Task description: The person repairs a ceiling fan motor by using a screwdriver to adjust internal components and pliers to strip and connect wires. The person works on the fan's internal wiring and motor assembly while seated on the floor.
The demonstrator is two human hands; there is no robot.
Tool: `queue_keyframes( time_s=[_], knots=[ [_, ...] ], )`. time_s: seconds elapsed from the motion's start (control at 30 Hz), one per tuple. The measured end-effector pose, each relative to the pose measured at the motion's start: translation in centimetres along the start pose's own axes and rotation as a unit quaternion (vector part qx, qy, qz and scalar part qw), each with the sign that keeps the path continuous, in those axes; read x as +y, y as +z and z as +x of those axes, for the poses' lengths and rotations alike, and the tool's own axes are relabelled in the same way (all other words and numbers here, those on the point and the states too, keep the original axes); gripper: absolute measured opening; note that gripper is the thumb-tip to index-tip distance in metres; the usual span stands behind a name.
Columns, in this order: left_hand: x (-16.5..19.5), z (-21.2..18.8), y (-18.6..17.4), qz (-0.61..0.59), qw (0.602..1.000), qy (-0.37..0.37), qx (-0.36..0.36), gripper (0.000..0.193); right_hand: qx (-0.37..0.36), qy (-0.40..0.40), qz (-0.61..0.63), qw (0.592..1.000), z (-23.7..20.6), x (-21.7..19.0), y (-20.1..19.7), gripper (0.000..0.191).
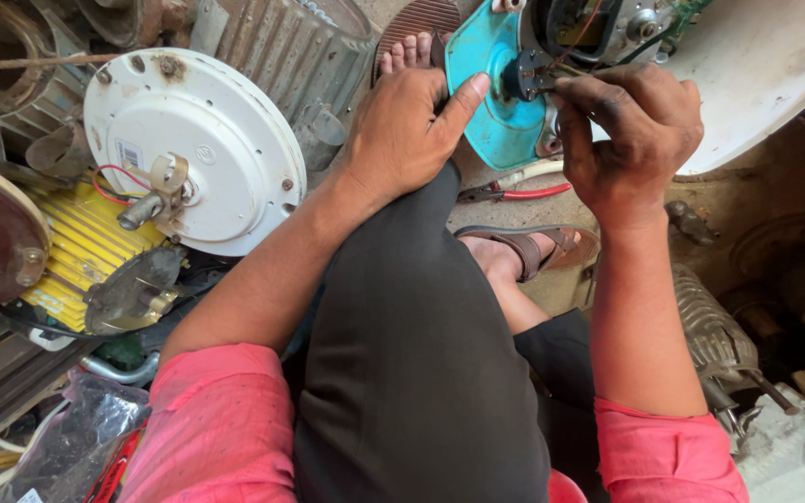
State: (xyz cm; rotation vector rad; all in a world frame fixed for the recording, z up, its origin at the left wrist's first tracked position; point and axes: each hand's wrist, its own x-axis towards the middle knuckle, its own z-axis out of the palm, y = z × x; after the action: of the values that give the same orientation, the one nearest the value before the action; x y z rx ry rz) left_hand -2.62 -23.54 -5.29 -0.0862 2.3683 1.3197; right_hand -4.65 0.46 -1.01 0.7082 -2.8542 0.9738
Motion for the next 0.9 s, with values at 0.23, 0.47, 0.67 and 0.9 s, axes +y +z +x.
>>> queue_keyframes(
  time_s=[0.23, 0.47, 0.67, 0.9],
  knots=[
    [0.5, -0.1, -0.3, -0.022, 0.999, -0.021, -0.017, 0.053, -0.011, -0.002, 0.017, 1.000, 0.4, 0.4, 0.2, 0.016],
    [-1.3, 0.4, 1.4, 0.052, 0.997, 0.045, 0.032, 0.057, -0.024, -0.013, 0.008, 1.000, 0.6, 0.4, 0.4, 0.015],
    [-1.2, 0.2, 1.4, 0.014, 0.998, -0.048, -0.040, 0.057, -0.032, -0.012, -0.011, 0.999, 1.9, -1.2, -0.2, 0.016],
    [1.3, 1.3, -2.3, 0.106, 0.994, 0.035, -0.003, 0.061, 0.067, 0.190, -0.074, 0.977, 3.9, 1.3, -5.6, 0.019]
  ],
)
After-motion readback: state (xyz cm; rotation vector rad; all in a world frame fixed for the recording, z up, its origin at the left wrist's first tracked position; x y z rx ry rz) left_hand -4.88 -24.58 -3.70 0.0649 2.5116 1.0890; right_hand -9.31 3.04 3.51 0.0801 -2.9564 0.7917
